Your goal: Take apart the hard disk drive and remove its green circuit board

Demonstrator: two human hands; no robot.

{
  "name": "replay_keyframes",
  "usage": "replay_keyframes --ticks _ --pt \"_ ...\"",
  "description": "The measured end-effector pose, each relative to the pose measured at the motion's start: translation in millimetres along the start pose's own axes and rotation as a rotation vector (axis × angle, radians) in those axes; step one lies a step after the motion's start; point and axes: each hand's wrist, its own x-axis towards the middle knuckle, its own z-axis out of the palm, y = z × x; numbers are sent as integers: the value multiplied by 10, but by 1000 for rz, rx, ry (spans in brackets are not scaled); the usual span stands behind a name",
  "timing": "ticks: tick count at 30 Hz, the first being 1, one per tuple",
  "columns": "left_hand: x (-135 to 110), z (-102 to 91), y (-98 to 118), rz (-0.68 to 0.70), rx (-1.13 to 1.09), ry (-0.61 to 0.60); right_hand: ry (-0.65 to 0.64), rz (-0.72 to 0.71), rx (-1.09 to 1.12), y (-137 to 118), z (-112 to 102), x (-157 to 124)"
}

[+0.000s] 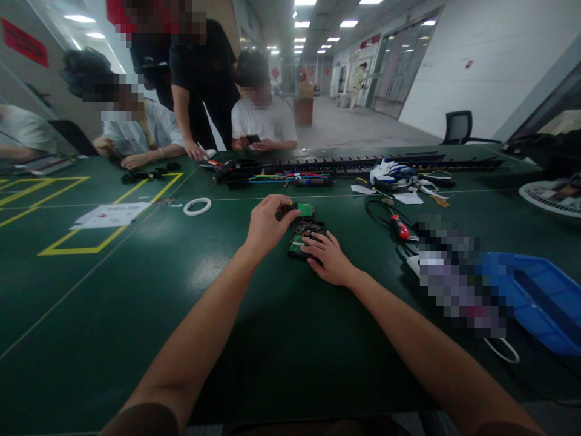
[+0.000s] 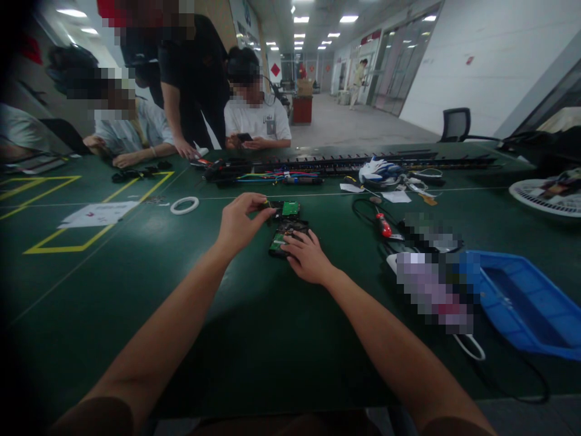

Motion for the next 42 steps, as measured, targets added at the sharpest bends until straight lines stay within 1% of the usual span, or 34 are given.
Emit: replay_keyframes --ticks 4,7,14,19,24,30,34,37,42 --pt "-24 49 -27 -54 -45 6 -3 4 0 -8 -9 2" --pt "-22 34 -49 -72 -71 -16 -2 6 -3 -9 -5 2" --pt "53 -118 -2 -4 94 -76 3 -1 -7 8 11 -4" --pt "69 -147 17 3 146 -85 5 3 -18 15 24 -8" --pt "42 -94 3 -2 62 -87 2 7 -4 10 14 -4" --pt "-31 56 -12 -72 -57 -1 -7 12 2 -8 -7 0" --pt "-51 91 -26 -111 -131 8 -10 14 0 -13 -15 0" --pt "-23 35 -35 -72 -51 -26 -5 10 2 -10 -16 -4" --pt "47 -94 -8 -8 116 -140 -4 11 5 2 -7 -12"
